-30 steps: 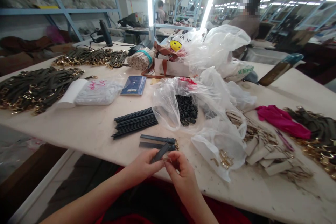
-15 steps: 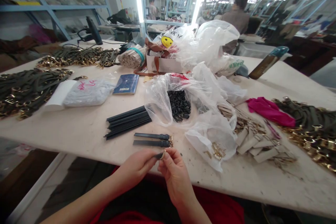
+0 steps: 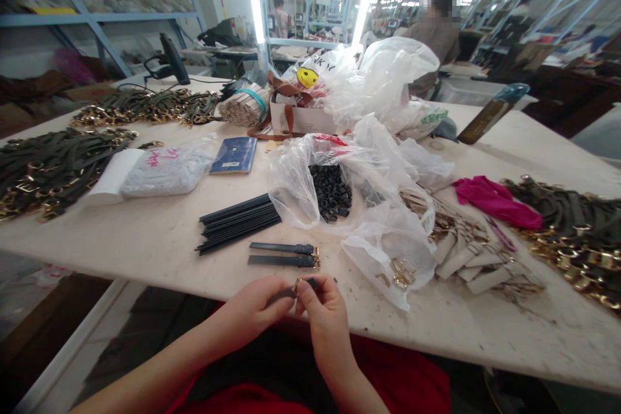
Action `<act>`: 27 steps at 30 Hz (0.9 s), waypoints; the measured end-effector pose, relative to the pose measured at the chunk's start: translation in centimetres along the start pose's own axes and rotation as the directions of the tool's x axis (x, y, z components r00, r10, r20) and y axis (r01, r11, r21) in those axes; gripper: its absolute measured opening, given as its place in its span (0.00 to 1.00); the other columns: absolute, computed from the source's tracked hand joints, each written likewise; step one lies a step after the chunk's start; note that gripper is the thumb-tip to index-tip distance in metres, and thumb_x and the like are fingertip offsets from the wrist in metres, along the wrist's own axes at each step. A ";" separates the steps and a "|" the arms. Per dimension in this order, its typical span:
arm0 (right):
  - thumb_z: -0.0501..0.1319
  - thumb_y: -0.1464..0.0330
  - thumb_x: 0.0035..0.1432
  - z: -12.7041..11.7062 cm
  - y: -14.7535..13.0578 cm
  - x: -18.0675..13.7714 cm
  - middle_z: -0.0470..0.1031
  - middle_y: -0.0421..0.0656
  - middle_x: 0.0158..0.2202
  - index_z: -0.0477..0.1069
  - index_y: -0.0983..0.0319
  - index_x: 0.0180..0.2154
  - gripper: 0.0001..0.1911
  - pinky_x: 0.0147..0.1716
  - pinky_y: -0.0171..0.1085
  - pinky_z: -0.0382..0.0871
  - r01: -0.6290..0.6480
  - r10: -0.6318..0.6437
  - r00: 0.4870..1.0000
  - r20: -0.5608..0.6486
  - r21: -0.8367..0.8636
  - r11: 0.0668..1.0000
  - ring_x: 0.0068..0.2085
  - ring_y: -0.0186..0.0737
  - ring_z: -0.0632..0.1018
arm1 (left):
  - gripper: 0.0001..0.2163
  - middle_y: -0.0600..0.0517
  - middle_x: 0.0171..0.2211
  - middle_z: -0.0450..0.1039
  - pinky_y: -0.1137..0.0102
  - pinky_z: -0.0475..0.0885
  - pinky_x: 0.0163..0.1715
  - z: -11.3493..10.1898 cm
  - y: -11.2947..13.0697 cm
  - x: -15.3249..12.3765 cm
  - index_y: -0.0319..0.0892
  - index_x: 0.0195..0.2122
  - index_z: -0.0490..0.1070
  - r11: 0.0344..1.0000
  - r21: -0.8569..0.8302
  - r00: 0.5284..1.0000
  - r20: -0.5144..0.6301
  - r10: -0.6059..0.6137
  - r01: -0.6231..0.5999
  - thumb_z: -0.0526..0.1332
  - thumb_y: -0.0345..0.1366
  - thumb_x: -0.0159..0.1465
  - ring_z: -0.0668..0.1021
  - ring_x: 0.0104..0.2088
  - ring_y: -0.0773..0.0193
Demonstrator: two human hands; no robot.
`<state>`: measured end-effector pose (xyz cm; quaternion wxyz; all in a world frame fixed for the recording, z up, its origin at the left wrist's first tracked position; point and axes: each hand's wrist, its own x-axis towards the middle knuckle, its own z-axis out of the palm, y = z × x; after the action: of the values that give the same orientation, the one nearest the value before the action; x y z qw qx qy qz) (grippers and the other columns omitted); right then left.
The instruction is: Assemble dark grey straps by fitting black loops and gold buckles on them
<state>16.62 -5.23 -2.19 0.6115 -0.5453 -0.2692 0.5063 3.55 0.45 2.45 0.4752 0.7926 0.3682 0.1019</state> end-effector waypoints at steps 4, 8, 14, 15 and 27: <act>0.63 0.60 0.50 0.0 -0.1 0.2 0.65 0.34 0.20 0.66 0.61 0.29 0.11 0.24 0.31 0.61 0.012 -0.011 1.000 -0.020 0.018 1.000 0.21 0.29 0.65 | 0.07 0.54 0.26 0.69 0.74 0.63 0.27 -0.2 0.1 -0.3 0.41 0.34 0.69 0.977 -0.188 0.995 0.036 -0.094 0.099 0.53 0.34 0.58 0.70 0.27 0.66; 0.63 0.59 0.50 0.2 -0.2 -0.3 0.67 0.36 0.21 0.67 0.62 0.28 0.13 0.24 0.32 0.62 0.024 -0.021 0.999 0.035 -0.109 0.994 0.23 0.32 0.67 | 0.08 0.55 0.28 0.71 0.75 0.65 0.24 0.3 -0.5 -0.3 0.40 0.36 0.65 0.897 -0.414 0.986 0.010 -0.165 0.154 0.55 0.37 0.58 0.70 0.23 0.69; 0.53 0.56 0.57 0.1 -0.1 -0.7 0.67 0.37 0.21 0.66 0.61 0.26 0.17 0.25 0.32 0.62 0.036 -0.028 0.999 0.044 -0.196 0.980 0.24 0.33 0.68 | 0.10 0.55 0.25 0.70 0.76 0.62 0.21 1.0 -1.4 -0.1 0.40 0.30 0.61 0.821 -0.535 0.979 0.068 -0.192 0.198 0.56 0.41 0.56 0.68 0.21 0.71; 0.52 0.56 0.58 0.1 -0.1 -0.7 0.67 0.37 0.21 0.66 0.61 0.27 0.17 0.25 0.33 0.63 0.028 -0.020 0.999 0.044 -0.194 0.981 0.24 0.34 0.68 | 0.10 0.55 0.26 0.70 0.76 0.62 0.21 1.1 -1.6 -0.1 0.40 0.30 0.61 0.803 -0.559 0.977 0.076 -0.197 0.206 0.57 0.42 0.56 0.68 0.20 0.71; 0.60 0.64 0.53 -1.2 -0.4 -0.8 0.69 0.39 0.26 0.68 0.59 0.28 0.06 0.29 0.36 0.64 0.323 -0.290 0.946 0.146 -0.495 0.807 0.28 0.38 0.70 | 0.07 0.59 0.18 0.64 0.76 0.59 0.18 1.3 -0.8 -0.3 0.41 0.25 0.59 0.853 -0.459 0.963 0.021 -0.270 0.249 0.56 0.38 0.54 0.66 0.18 0.71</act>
<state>17.51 -6.41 -1.95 0.5090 -0.6210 -0.4976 0.3280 3.60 -0.34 1.14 0.6495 0.5989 0.4477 0.1383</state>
